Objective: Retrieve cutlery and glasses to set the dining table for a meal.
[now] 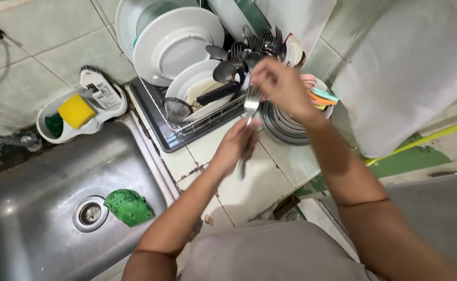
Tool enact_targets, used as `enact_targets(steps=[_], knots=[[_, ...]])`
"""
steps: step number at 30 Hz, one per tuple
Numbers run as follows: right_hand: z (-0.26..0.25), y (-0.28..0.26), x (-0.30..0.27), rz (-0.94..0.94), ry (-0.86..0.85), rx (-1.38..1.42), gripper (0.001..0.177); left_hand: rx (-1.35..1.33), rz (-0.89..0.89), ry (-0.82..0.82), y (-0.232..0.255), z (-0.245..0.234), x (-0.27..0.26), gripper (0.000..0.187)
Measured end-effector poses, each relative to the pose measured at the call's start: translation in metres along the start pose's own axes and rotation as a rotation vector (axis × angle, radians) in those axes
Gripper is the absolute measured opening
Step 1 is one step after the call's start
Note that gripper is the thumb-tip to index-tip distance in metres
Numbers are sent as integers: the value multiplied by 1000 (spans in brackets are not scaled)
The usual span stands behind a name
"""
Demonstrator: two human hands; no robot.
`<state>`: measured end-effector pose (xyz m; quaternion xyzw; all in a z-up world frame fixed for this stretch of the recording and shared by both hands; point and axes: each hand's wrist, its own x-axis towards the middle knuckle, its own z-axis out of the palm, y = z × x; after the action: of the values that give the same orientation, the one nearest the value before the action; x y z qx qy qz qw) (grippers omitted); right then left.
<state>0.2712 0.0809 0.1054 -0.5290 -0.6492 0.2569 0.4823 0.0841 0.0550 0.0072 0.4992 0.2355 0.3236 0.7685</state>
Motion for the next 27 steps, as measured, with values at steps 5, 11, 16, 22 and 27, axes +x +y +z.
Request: enact_targets(steps=[5,11,16,22,27], knots=[[8,38,-18,-8,68,-201,9,-255,-149,114,-31,-17,-30,22],[-44,39,36,-227,386,-746,8,-224,-60,175,-9,-19,-28,22],[-46,48,67,35,189,-565,21,-222,40,158,1,-20,-13,24],[-37,31,77,129,28,-758,29,-122,16,188,13,-21,1,26],[-52,63,95,100,-306,-700,42,-59,10,159,9,-26,7,26]])
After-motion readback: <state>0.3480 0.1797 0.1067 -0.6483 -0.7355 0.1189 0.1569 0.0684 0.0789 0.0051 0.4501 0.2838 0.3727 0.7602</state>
